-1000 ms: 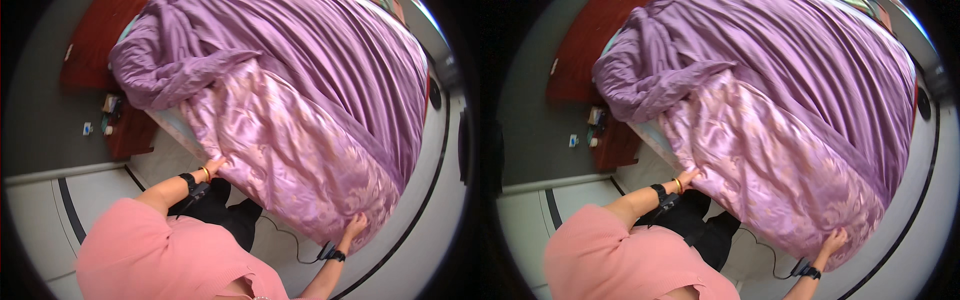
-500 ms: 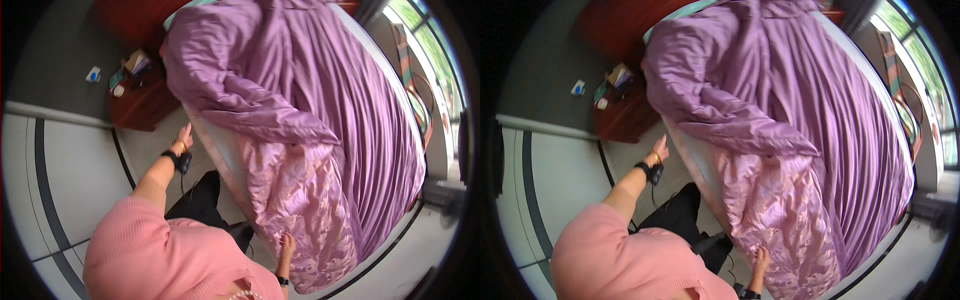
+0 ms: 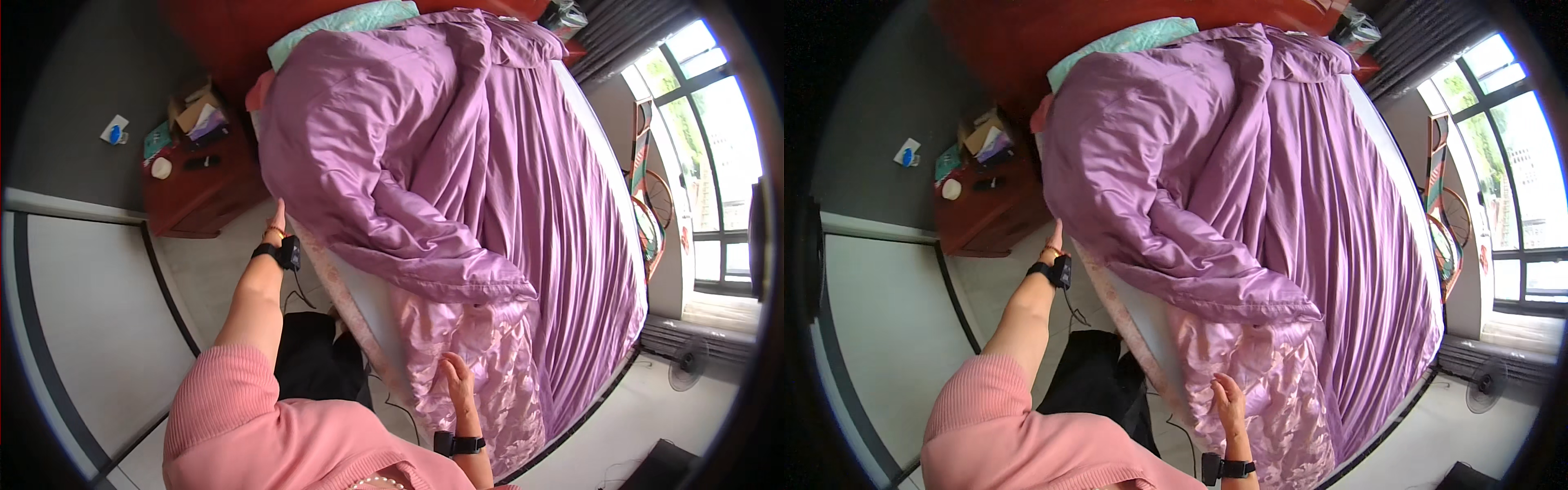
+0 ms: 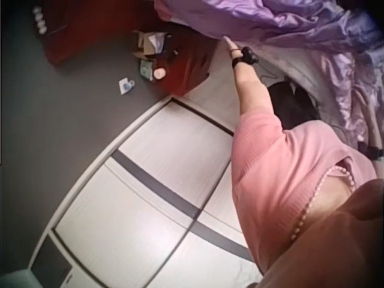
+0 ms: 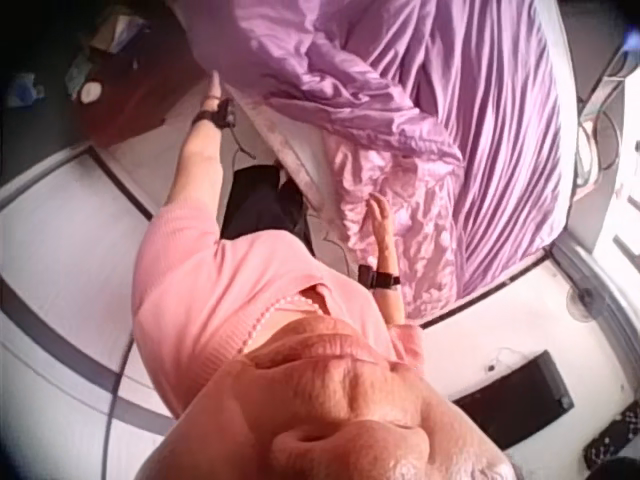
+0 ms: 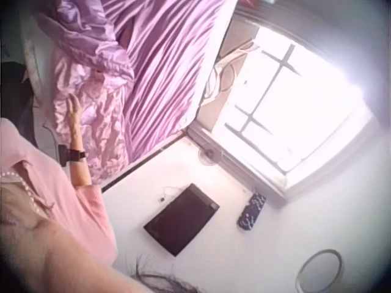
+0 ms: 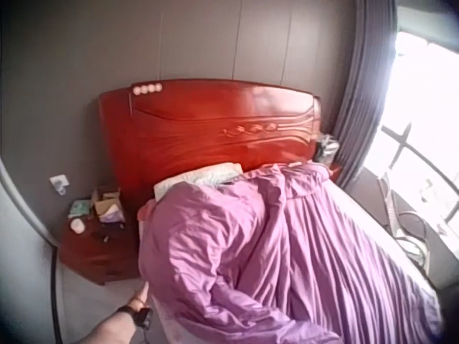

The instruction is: The recorder folds a pink pillowcase, a grey towel, a green blanket, and a purple duvet on a bed.

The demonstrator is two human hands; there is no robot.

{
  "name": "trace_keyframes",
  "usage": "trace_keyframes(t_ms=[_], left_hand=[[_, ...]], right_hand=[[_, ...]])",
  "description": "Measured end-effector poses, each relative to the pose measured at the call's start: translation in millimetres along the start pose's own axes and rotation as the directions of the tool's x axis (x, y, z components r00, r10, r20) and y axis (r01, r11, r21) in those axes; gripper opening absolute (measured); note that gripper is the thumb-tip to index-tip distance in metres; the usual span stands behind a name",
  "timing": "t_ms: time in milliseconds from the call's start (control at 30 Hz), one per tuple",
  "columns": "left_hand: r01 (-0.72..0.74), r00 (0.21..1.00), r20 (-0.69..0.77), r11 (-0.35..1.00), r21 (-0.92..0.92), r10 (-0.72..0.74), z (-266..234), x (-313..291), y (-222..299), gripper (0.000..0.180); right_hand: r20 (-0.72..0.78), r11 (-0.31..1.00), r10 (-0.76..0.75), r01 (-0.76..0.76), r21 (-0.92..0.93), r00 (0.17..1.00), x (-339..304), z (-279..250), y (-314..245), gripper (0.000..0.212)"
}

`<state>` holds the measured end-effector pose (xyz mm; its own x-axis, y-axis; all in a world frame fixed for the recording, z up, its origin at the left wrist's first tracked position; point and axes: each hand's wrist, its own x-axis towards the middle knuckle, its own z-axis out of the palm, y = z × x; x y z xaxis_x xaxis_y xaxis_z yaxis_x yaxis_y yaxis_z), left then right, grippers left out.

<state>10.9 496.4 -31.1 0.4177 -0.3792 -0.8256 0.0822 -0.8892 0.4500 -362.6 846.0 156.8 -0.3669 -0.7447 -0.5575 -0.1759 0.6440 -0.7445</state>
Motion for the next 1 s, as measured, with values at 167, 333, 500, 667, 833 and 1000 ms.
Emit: trace_keyframes(t_ms=[167,333,500,667,833,1000], left_hand=[[0.071,0.967,0.251,0.894,-0.442,0.047,48,40,-47,0.046],[-0.011,0.995,0.095,0.999,0.042,0.007,40,56,-25,0.069],[-0.06,0.995,0.08,0.997,-0.055,0.064,41,69,-21,0.048],[-0.793,0.598,-0.217,0.529,-0.302,0.772,57,14,20,0.025],[-0.985,-0.117,0.41,-0.054,-0.162,0.904,106,-293,136,0.013],[-0.722,-0.691,0.586,-0.454,-0.523,0.423,196,-377,128,0.031]], right_hand=[[0.126,0.981,-0.014,0.038,-0.189,0.992,19,18,16,0.026],[0.194,0.973,-0.077,0.116,-0.198,0.978,39,39,-1,0.024],[0.153,0.98,-0.075,0.101,-0.173,0.985,42,36,10,0.024],[0.158,0.989,0.05,-0.026,-0.146,0.986,39,23,12,0.029],[0.06,0.939,-0.33,0.334,-0.078,0.942,82,40,-24,0.072],[-0.241,0.684,-0.371,0.44,0.582,0.897,201,11,-147,0.075]])
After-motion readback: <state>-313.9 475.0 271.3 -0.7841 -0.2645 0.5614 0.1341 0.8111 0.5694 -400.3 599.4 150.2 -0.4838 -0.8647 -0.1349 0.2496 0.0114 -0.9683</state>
